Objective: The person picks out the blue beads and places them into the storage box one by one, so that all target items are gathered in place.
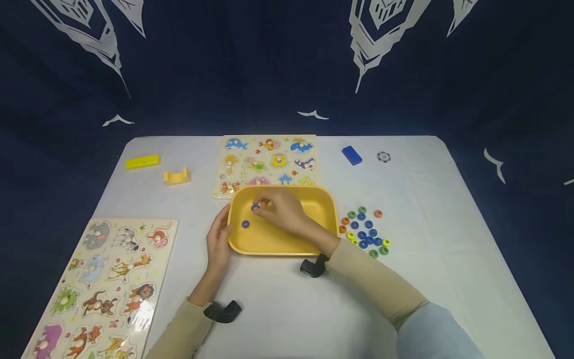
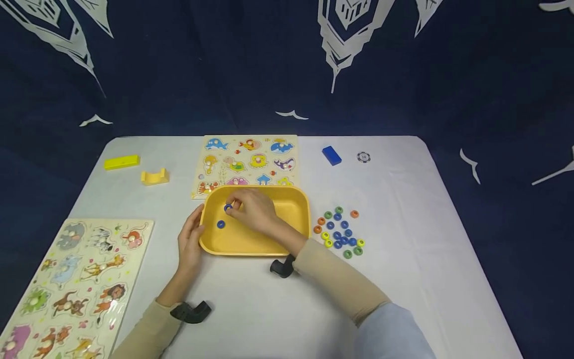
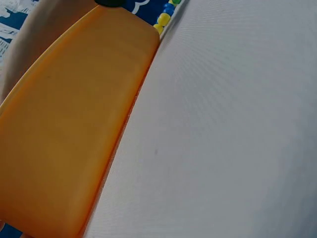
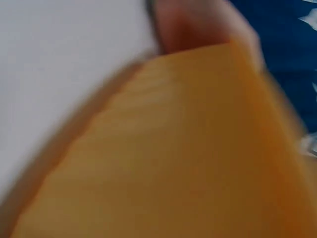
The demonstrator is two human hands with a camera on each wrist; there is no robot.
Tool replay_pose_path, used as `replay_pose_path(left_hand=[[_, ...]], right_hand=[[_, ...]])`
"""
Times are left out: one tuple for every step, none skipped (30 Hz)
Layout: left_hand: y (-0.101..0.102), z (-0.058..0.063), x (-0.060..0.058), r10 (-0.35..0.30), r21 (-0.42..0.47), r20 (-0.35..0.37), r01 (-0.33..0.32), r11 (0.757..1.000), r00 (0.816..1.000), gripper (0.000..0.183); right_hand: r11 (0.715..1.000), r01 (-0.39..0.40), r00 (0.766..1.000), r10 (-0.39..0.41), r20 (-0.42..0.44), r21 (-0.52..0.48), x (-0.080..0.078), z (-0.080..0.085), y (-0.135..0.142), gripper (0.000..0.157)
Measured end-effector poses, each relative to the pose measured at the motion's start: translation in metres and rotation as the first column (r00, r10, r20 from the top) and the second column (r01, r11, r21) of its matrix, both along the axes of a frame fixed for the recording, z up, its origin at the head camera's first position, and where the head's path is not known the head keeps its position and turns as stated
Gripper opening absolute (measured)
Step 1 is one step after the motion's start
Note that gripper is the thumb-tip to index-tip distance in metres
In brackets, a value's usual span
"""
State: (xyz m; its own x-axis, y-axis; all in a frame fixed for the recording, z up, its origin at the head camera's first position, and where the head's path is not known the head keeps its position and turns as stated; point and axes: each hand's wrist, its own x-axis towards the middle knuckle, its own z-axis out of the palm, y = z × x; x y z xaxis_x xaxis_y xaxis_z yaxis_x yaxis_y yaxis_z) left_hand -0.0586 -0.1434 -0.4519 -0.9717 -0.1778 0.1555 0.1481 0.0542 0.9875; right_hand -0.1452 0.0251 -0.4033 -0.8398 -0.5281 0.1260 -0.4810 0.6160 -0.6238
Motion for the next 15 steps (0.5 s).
replay_pose_path(left_hand=[[0.000,0.000,0.000,-0.005,0.001,-0.002,0.005,1.000,1.000,0.047],[0.001,0.000,0.000,-0.007,0.001,-0.007,0.007,1.000,1.000,0.047],[0.001,0.000,0.000,-0.010,0.002,-0.013,0.010,1.000,1.000,0.047],[0.001,0.000,0.000,-0.009,0.003,-0.020,0.009,1.000,1.000,0.047],[0.001,0.000,0.000,-0.006,0.001,-0.026,0.006,1.000,1.000,0.047],[0.001,0.000,0.000,-0.003,0.001,-0.031,0.003,1.000,1.000,0.047],[0.001,0.000,0.000,-0.002,0.003,-0.033,0.002,1.000,0.999,0.047],[0.001,0.000,0.000,0.000,0.005,-0.035,0.001,1.000,0.999,0.047],[0.002,0.000,0.000,0.000,0.005,-0.034,0.001,1.000,0.999,0.048],[0.002,0.000,0.000,0.000,0.005,-0.034,0.000,1.000,0.999,0.048],[0.002,-0.001,0.000,-0.002,0.006,-0.033,0.002,1.000,0.999,0.048],[0.001,-0.001,0.000,-0.005,0.007,-0.033,0.005,1.000,0.999,0.048],[0.001,0.000,0.000,-0.007,0.007,-0.034,0.007,1.000,0.999,0.048],[0.001,0.000,0.000,-0.005,0.003,-0.034,0.005,1.000,0.999,0.048],[0.000,0.000,0.000,-0.003,0.002,-0.036,0.003,1.000,0.999,0.048]], right_hand=[[1.000,-0.004,1.000,0.004,0.013,0.027,-0.002,-0.004,-0.005,0.014],[0.999,-0.007,1.000,0.005,0.027,0.054,-0.004,-0.008,-0.009,0.014],[0.997,-0.012,0.999,0.009,0.037,0.075,-0.005,-0.012,-0.013,0.013],[0.996,-0.016,0.999,0.011,0.050,0.093,-0.007,-0.015,-0.016,0.013],[0.994,-0.020,0.998,0.014,0.060,0.106,-0.008,-0.018,-0.019,0.013],[0.994,-0.026,0.997,0.018,0.076,0.108,-0.009,-0.021,-0.021,0.013],[0.993,-0.028,0.996,0.018,0.088,0.114,-0.011,-0.024,-0.023,0.013],[0.993,-0.030,0.994,0.018,0.106,0.115,-0.011,-0.026,-0.025,0.012],[0.993,-0.031,0.992,0.017,0.123,0.114,-0.012,-0.028,-0.027,0.013],[0.993,-0.030,0.990,0.013,0.142,0.113,-0.013,-0.030,-0.029,0.013],[0.993,-0.032,0.988,0.014,0.157,0.111,-0.014,-0.031,-0.030,0.013],[0.993,-0.032,0.985,0.013,0.173,0.110,-0.014,-0.031,-0.032,0.014],[0.993,-0.035,0.983,0.014,0.183,0.111,-0.014,-0.032,-0.033,0.015],[0.993,-0.036,0.981,0.013,0.192,0.114,-0.014,-0.032,-0.035,0.017],[0.992,-0.036,0.980,0.012,0.199,0.119,-0.015,-0.032,-0.036,0.019]])
